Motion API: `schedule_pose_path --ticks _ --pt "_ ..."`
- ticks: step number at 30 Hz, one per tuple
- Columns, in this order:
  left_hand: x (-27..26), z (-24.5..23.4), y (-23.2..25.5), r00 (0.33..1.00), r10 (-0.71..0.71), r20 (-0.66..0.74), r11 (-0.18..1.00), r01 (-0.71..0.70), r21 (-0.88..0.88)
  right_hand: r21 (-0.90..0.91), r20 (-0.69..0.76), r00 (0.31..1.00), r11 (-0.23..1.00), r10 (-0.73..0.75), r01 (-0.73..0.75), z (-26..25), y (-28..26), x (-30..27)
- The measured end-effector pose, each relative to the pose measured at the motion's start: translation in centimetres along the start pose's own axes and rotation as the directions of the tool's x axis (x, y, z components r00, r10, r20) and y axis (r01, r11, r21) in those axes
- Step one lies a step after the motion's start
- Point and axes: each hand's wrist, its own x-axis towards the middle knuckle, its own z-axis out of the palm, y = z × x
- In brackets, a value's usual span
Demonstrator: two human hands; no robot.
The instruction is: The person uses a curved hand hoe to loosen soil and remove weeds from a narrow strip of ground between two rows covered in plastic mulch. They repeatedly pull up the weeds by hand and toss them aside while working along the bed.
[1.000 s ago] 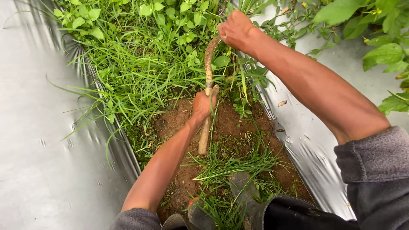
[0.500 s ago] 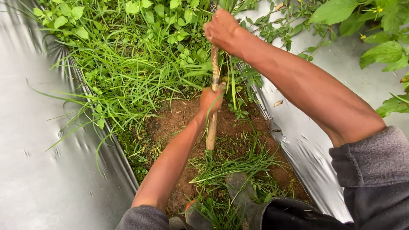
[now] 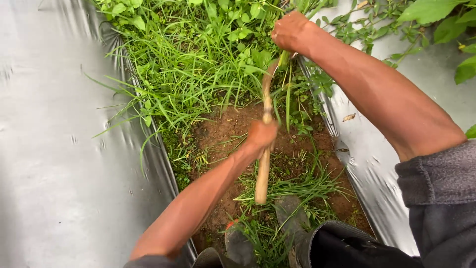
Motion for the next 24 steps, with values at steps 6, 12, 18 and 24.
schedule_pose_path --ticks 6,12,18,24 --pt "-5.4 -3.9 -8.3 0.972 -0.233 -0.033 0.964 0.235 0.128 0.176 -0.12 0.993 0.984 0.006 0.015 -3.7 0.7 -2.9" --pt "-1.4 -11.5 -7.4 0.883 -0.107 -0.457 0.988 0.043 -0.147 0.468 -0.109 0.989 0.883 0.099 -0.037 -10.7 -6.6 -8.7" --pt "2.1 -15.2 -4.0 0.726 0.191 -0.66 0.98 -0.18 0.086 0.925 0.042 0.955 0.351 0.293 -0.148 -8.6 -15.8 -7.0" --pt "3.9 -16.1 -4.5 0.545 0.381 -0.747 0.921 -0.156 0.356 0.978 -0.138 0.904 0.2 0.405 0.06 3.4 -27.6 -8.6"
